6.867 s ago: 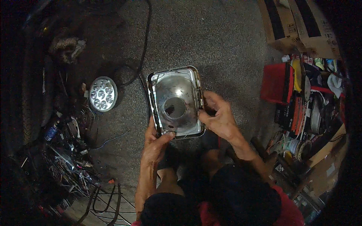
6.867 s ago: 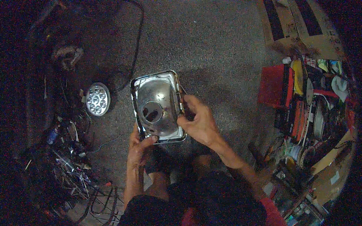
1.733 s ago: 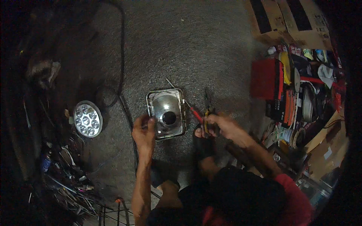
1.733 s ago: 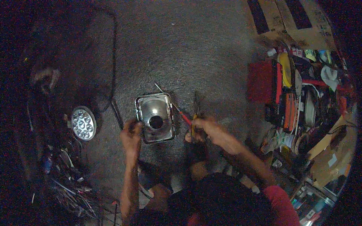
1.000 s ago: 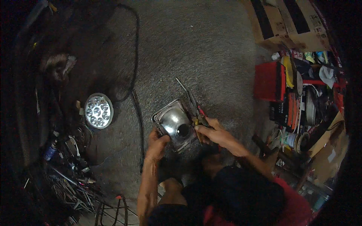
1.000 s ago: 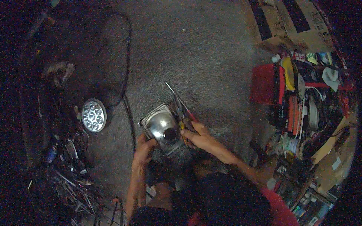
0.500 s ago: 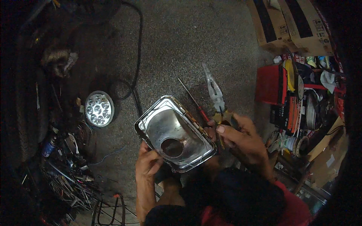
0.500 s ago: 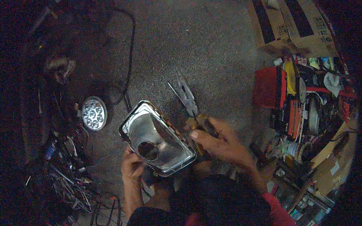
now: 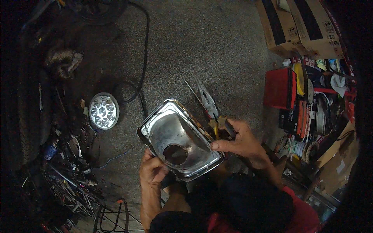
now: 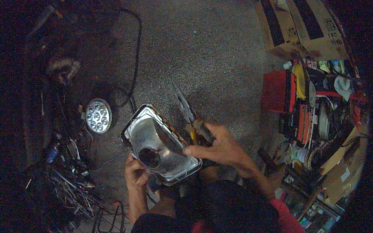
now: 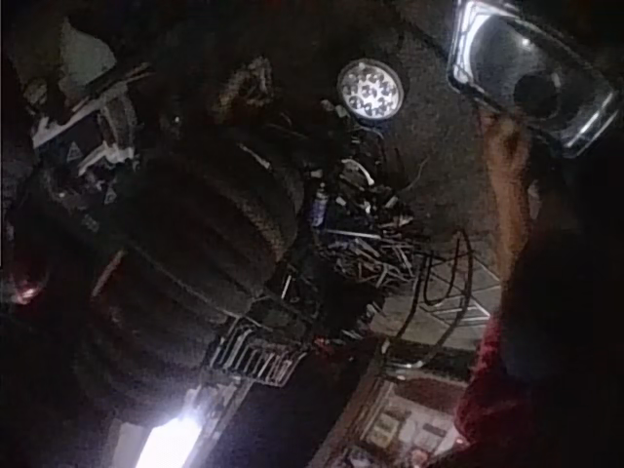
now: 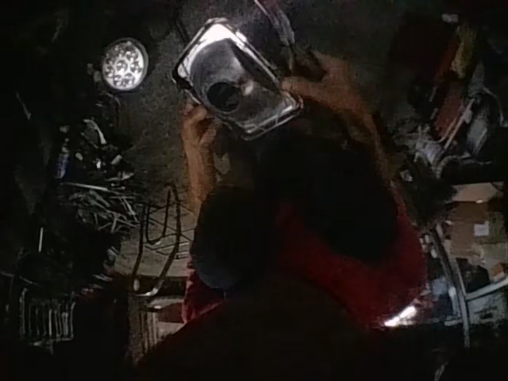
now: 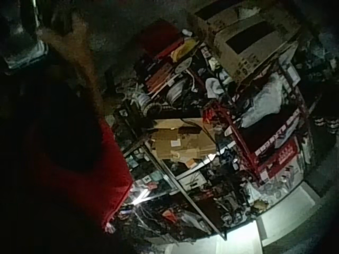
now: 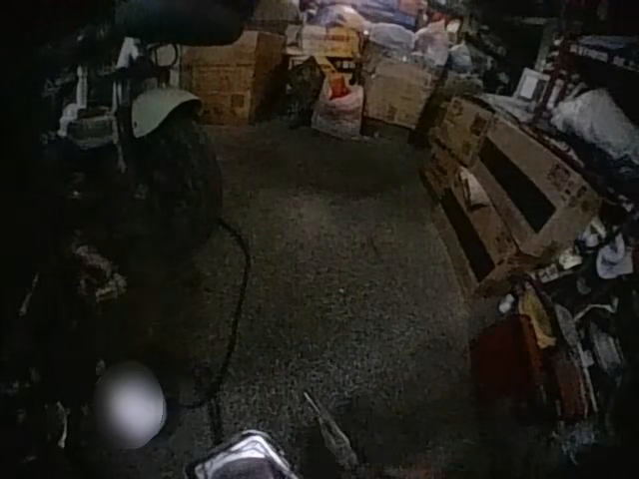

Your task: The person uses a screwdriver to remove screws from a red and black rectangular device, then uses pliers to adjust a metal reflector component. The person handles the device and reflector repeatedly while seated in a cluttered workshop.

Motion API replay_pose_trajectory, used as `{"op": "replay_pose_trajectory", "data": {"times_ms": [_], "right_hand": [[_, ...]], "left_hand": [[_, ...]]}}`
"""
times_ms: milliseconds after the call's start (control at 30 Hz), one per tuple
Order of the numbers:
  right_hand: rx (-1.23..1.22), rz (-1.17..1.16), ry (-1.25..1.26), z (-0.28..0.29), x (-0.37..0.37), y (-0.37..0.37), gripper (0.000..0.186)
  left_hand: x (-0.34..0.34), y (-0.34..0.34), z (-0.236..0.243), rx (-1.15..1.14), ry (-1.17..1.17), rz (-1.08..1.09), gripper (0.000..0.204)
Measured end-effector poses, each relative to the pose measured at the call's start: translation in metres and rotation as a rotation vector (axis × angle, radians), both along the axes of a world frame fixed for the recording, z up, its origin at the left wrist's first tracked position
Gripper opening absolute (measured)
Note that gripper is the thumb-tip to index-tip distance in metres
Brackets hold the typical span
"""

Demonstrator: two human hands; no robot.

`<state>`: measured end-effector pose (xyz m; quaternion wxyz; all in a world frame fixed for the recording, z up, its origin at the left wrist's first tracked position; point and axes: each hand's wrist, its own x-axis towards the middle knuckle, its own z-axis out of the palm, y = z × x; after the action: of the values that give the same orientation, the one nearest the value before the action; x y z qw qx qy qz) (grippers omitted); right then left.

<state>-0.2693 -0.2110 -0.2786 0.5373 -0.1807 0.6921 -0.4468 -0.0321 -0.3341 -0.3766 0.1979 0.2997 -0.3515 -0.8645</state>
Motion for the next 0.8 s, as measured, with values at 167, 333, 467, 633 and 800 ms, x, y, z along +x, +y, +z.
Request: {"op": "replay_pose_trajectory", "data": {"times_ms": [167,333,467,633,800], "right_hand": [[-0.021,0.132,0.030,-0.002,0.003,0.000,0.046],[-0.030,0.199,0.046,-0.006,0.010,0.000,0.042],[-0.061,0.189,0.079,-0.008,0.015,-0.001,0.042],[-0.067,0.237,0.216,-0.012,0.019,0.000,0.042],[0.034,0.303,0.260,-0.009,0.023,-0.001,0.046]], "left_hand": [[-0.011,0.002,0.014,0.127,0.193,0.124,0.051],[-0.035,-0.011,0.045,0.474,-0.125,0.215,0.055],[-0.046,-0.013,0.050,0.467,-0.260,0.240,0.056],[-0.047,-0.013,0.051,0.453,-0.281,0.317,0.049],[-0.044,-0.015,0.042,0.439,-0.381,0.385,0.033]]}}
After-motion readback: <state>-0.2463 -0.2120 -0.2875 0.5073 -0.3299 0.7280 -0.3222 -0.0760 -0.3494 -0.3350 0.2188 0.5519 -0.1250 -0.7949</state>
